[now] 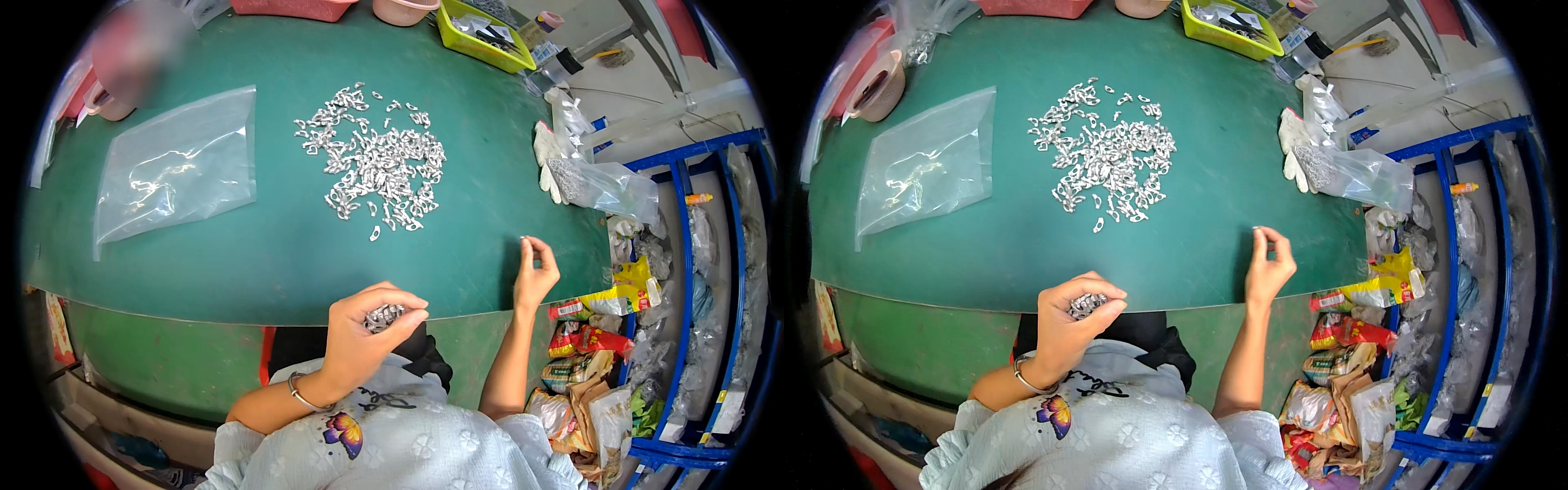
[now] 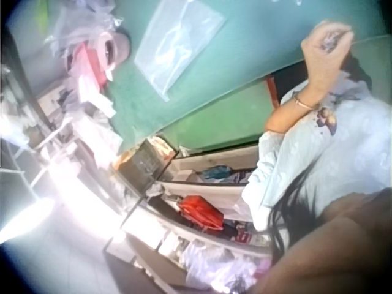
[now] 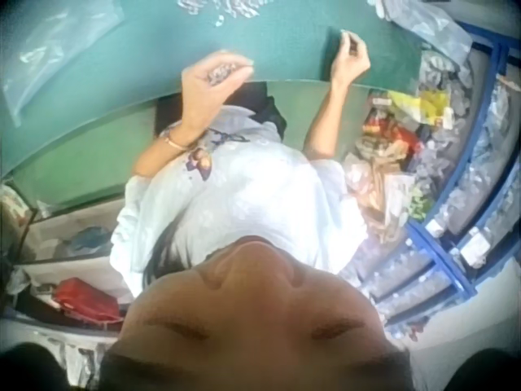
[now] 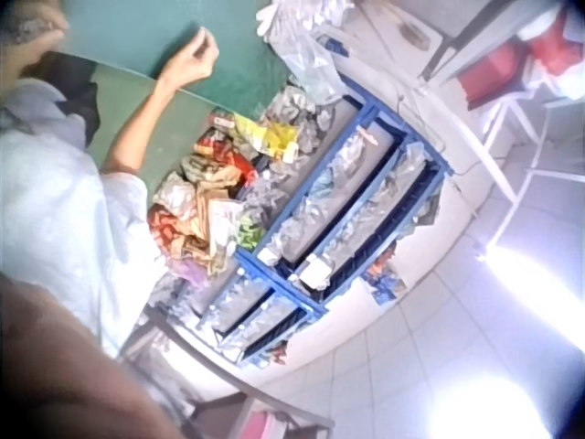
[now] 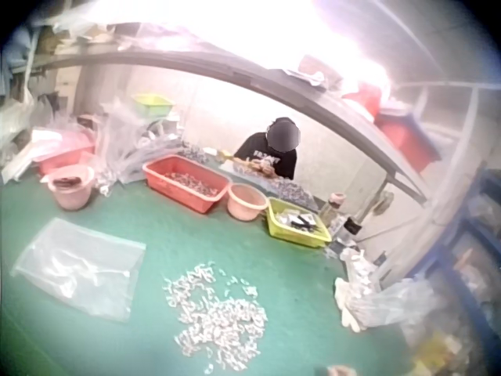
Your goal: The person sits at a green workbench and repeatedly picks up small silver metal parts, snaps them together by hand, and places the assembled units on the table. The person briefly bends down to retrieve a dropped part and resumes the same assembly process.
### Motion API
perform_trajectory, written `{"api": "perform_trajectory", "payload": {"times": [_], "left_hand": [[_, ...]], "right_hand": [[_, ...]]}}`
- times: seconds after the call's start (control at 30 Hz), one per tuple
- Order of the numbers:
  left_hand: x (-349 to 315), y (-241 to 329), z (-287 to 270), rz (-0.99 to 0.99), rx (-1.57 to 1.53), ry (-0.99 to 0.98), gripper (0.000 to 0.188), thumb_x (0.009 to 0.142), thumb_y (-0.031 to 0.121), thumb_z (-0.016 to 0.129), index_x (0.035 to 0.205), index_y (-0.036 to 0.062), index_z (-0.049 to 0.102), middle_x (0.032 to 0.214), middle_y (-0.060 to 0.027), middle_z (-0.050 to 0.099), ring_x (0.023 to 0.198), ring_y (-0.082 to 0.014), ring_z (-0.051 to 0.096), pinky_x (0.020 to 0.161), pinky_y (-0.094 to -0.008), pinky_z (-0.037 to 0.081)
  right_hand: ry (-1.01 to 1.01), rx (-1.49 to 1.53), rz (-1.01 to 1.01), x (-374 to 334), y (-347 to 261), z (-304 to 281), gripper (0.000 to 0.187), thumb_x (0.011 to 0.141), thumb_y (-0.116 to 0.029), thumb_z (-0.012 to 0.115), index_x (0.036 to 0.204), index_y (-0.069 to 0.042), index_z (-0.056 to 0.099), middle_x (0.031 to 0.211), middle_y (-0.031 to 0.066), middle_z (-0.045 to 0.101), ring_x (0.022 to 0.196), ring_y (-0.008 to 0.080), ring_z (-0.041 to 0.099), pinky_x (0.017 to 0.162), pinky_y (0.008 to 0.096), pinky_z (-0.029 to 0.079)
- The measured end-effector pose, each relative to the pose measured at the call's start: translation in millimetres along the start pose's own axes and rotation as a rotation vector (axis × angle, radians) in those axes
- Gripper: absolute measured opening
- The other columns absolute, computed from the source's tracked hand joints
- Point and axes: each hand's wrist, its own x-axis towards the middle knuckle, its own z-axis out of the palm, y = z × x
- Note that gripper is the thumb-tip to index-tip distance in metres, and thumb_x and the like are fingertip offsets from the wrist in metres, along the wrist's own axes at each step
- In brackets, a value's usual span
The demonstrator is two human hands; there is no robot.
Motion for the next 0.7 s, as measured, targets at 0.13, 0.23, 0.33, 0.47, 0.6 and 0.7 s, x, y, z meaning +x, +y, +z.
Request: {"api": "perform_trajectory", "payload": {"times": [0.13,0.23,0.33,0.47,0.6,0.7], "left_hand": [[-2.0,-5.9,-2.0,-0.156,-0.043,0.037,0.005,0.077,-0.002,0.062,0.083,-0.0022,0.064,0.072,-0.0012,0.057,0.055,-0.0032,0.045,0.047,-0.0173,0.033],[-2.8,-9.9,-4.0,-0.185,-0.060,0.065,0.005,0.079,-0.001,0.061,0.083,-0.0023,0.063,0.071,0.0002,0.055,0.053,-0.0015,0.042,0.045,-0.0168,0.030],[-2.1,-11.3,-6.0,-0.250,-0.131,0.071,0.007,0.079,-0.001,0.061,0.086,-0.0024,0.063,0.071,0.0007,0.054,0.053,-0.0009,0.040,0.044,-0.0168,0.028],[-2.8,-10.1,-6.7,-0.314,-0.176,0.059,0.015,0.081,0.000,0.059,0.096,-0.0022,0.060,0.074,0.0001,0.054,0.055,-0.0009,0.040,0.045,-0.0165,0.028],[-3.2,-5.8,-7.1,-0.129,-0.039,0.007,0.028,0.082,0.000,0.059,0.109,-0.0016,0.052,0.079,-0.0019,0.055,0.061,-0.0032,0.045,0.052,-0.0171,0.036],[-4.0,-4.5,-8.4,-0.040,0.004,-0.050,0.039,0.080,-0.002,0.059,0.116,-0.0008,0.045,0.082,-0.0041,0.056,0.069,-0.0064,0.049,0.062,-0.0197,0.041]], "right_hand": [[-0.014,-0.329,-0.219,16.5,43.7,-4.3,0.009,0.073,-0.002,0.066,0.081,0.000,0.061,0.088,0.0138,0.061,0.084,0.0278,0.056,0.076,0.0372,0.043],[-0.003,-0.350,-0.239,11.7,9.4,0.7,0.013,0.071,-0.002,0.067,0.082,-0.001,0.059,0.093,0.0136,0.059,0.091,0.0315,0.052,0.080,0.0398,0.041],[-0.118,-0.146,-0.291,-3.5,-44.1,16.4,0.016,0.071,-0.002,0.066,0.086,-0.001,0.060,0.093,0.0133,0.059,0.090,0.0298,0.053,0.081,0.0387,0.041],[-0.487,0.101,-0.411,-21.9,-92.8,49.5,0.019,0.071,-0.004,0.067,0.090,-0.002,0.061,0.093,0.0104,0.058,0.089,0.0270,0.053,0.079,0.0357,0.040],[-0.514,-0.053,-0.431,-29.7,-97.9,69.0,0.021,0.071,-0.005,0.067,0.091,-0.002,0.061,0.093,0.0089,0.057,0.088,0.0266,0.051,0.077,0.0357,0.038],[-0.526,0.059,-0.394,-35.7,-107.1,62.2,0.018,0.073,-0.005,0.066,0.090,-0.002,0.061,0.091,0.0104,0.058,0.086,0.0265,0.052,0.075,0.0334,0.040]]}}
